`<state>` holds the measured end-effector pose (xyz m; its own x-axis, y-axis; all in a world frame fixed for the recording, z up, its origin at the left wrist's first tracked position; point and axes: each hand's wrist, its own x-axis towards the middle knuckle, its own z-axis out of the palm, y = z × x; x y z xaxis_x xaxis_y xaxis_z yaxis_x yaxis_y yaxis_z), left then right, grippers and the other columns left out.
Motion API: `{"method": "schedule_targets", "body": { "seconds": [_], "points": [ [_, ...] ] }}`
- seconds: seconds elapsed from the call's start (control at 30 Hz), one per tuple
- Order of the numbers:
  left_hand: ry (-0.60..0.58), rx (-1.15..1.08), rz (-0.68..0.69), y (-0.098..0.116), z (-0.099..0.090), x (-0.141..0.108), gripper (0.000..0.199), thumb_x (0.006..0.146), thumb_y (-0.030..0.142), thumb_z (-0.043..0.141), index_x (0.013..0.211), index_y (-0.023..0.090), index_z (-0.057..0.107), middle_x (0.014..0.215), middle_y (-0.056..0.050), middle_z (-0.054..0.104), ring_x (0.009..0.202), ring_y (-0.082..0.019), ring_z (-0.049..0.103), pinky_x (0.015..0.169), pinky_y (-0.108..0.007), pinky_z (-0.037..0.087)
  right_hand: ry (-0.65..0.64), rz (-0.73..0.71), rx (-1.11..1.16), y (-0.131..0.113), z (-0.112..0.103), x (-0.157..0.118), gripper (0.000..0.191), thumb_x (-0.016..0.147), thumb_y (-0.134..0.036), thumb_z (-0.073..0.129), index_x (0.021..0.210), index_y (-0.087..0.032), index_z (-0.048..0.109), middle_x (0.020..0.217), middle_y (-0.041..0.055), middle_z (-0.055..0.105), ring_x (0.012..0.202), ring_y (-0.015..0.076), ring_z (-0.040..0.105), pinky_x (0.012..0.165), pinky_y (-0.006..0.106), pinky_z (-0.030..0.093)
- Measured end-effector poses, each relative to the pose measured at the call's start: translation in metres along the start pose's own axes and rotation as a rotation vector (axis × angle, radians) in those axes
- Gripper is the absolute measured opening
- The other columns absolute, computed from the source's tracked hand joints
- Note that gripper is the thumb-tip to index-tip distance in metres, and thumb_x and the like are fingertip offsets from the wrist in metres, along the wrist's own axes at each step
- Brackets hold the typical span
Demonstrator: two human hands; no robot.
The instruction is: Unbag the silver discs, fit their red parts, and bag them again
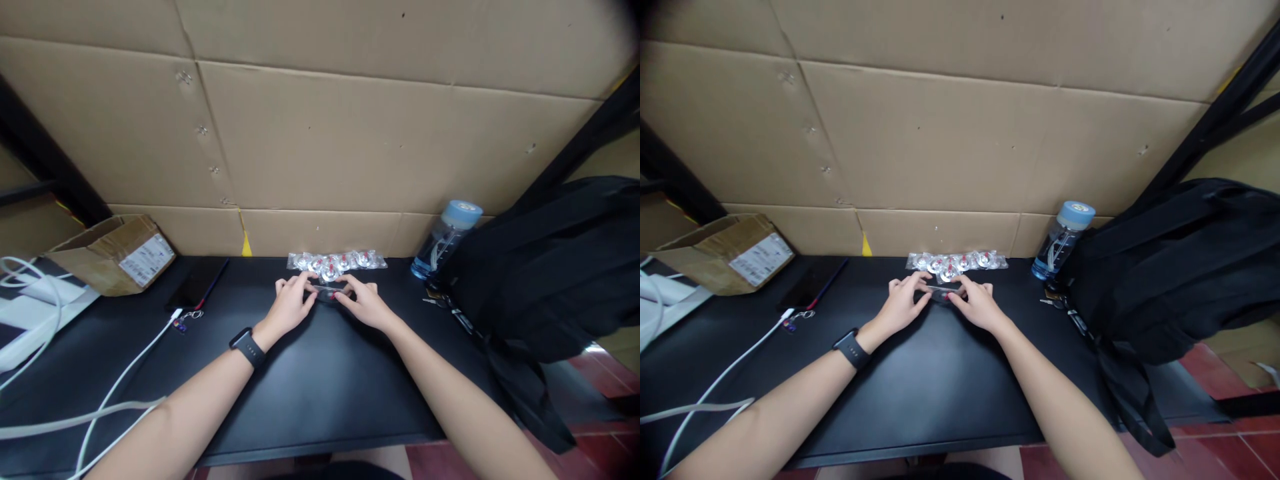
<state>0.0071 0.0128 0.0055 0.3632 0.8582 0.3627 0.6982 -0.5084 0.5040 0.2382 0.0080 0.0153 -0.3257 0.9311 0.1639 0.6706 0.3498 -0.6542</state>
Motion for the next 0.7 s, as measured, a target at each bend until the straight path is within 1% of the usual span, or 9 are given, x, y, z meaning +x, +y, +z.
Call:
{"method": "schedule_targets", "body": {
  "seconds": [0.13,0.2,0.3,0.4,0.5,0.57,0.7],
  "points": [
    [0.016,-0.028,-0.062,-0.002,0.002,0.001,0.034,0.095,0.026,0.057,0.127,0.025,0.045,0.094,0.001,0.077,0.106,-0.023,0.065,0.093,-0.040,0.027,0.043,0.019,0.031,0.004,0.006,0.001,0.030,0.097,-0.036,0.057,0.125,-0.029,0.054,0.089,-0.0040,0.076,0.085,0.0179,0.070,0.101,0.044,0.027],
    [0.005,0.023,-0.081,-0.004,0.002,0.001,0.035,0.093,0.025,0.060,0.125,0.025,0.047,0.091,0.002,0.076,0.105,-0.023,0.064,0.090,-0.039,0.027,0.037,0.018,0.010,0.006,0.009,0.002,0.035,0.092,-0.031,0.062,0.125,-0.030,0.053,0.090,-0.0049,0.076,0.087,0.0176,0.069,0.099,0.042,0.028],
    [0.001,0.123,-0.072,-0.004,0.000,0.001,0.033,0.090,0.025,0.064,0.120,0.026,0.052,0.088,0.002,0.074,0.103,-0.023,0.062,0.086,-0.038,0.026,0.066,0.003,-0.090,0.009,0.011,0.002,0.041,0.085,-0.024,0.068,0.124,-0.030,0.055,0.095,-0.0033,0.074,0.092,0.0184,0.067,0.094,0.039,0.028],
    [0.000,0.147,-0.040,-0.002,-0.003,-0.001,0.033,0.090,0.022,0.064,0.120,0.027,0.053,0.090,0.002,0.074,0.105,-0.023,0.061,0.087,-0.039,0.026,0.097,-0.027,-0.167,0.007,0.010,0.001,0.039,0.084,-0.021,0.070,0.120,-0.030,0.059,0.097,-0.0016,0.074,0.094,0.0190,0.065,0.089,0.037,0.027],
    [-0.031,0.131,-0.025,0.000,-0.002,-0.004,0.035,0.090,0.020,0.064,0.122,0.028,0.052,0.095,0.000,0.077,0.113,-0.025,0.059,0.090,-0.040,0.025,0.070,-0.044,-0.187,0.004,0.009,-0.001,0.033,0.085,-0.019,0.070,0.115,-0.029,0.061,0.094,-0.0026,0.075,0.093,0.0185,0.064,0.088,0.036,0.025],
    [-0.050,0.113,-0.039,0.000,-0.001,-0.005,0.036,0.090,0.019,0.065,0.122,0.028,0.053,0.097,-0.001,0.078,0.116,-0.026,0.058,0.091,-0.041,0.025,0.051,-0.053,-0.184,0.002,0.010,-0.003,0.029,0.085,-0.019,0.069,0.112,-0.029,0.062,0.091,-0.0033,0.076,0.093,0.0179,0.064,0.087,0.036,0.024],
    [-0.075,0.030,-0.093,0.000,0.001,-0.005,0.035,0.089,0.018,0.064,0.121,0.028,0.054,0.101,-0.001,0.079,0.118,-0.026,0.059,0.092,-0.042,0.026,0.030,-0.084,-0.177,-0.001,0.010,-0.003,0.028,0.089,-0.017,0.066,0.114,-0.028,0.062,0.092,-0.0025,0.076,0.093,0.0171,0.064,0.087,0.035,0.024]
  ]
}}
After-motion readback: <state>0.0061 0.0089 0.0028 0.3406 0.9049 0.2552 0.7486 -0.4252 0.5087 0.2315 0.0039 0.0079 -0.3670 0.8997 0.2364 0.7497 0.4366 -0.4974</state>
